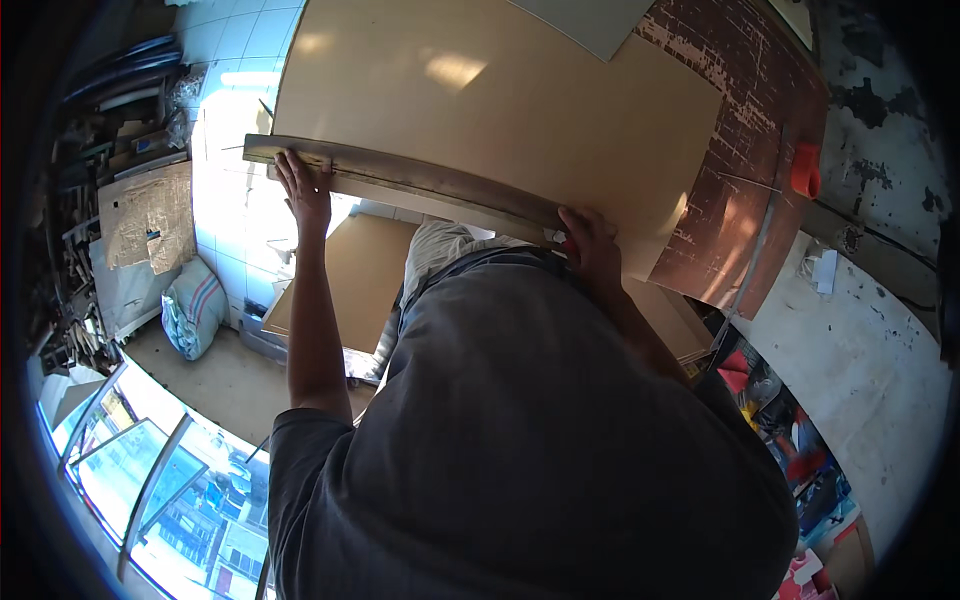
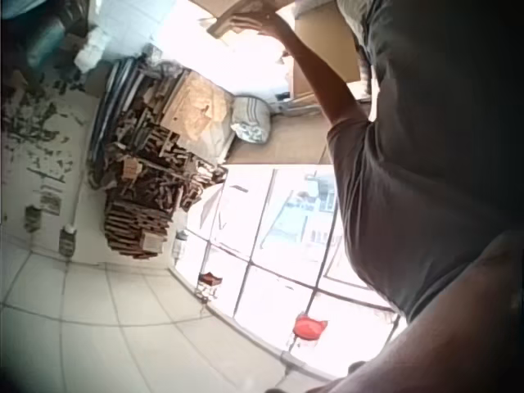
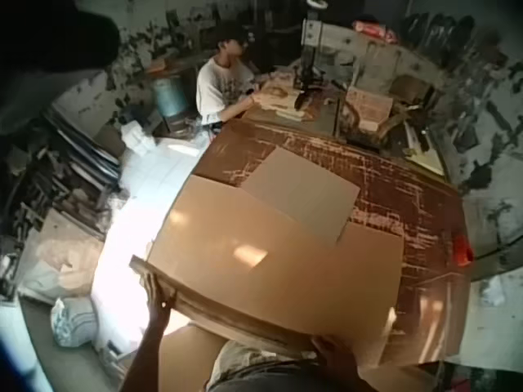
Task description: The person cuts cardboard sheets on a workbench using a ruler and a utility knife, then cuts around a smaller cardboard template with the utility knife.
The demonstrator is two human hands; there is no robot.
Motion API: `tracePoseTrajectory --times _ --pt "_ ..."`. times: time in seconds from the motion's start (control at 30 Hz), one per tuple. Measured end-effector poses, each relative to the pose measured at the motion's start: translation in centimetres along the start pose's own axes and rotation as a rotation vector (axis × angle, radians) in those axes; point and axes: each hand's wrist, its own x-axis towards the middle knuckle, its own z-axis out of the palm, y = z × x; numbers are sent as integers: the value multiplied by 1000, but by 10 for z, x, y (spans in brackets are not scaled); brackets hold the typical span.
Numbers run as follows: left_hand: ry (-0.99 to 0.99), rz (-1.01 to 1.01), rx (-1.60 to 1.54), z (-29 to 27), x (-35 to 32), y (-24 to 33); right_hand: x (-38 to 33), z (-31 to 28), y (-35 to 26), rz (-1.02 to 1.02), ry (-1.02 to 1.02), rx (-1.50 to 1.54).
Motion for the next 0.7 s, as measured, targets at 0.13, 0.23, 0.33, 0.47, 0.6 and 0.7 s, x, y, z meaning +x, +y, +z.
tracePoseTrajectory --times 0.13,0.23,0.33,0.47,0.6,0.7 --pt "-7 23 17 -3 -1 -2 -3 7 10 -36 20 6" --pt "-66 -63 -15 -7 0 9 -2 5 10 -62 34 22" --pt "-140 -170 -4 -14 4 24 -2 2 8 -55 30 46" --pt "-86 -108 -31 -15 1 15 0 3 9 -60 24 54" --pt "-177 -251 15 -19 3 26 1 3 10 -52 18 39" --pt "-101 -148 -26 -16 2 20 2 2 8 -37 -2 30"
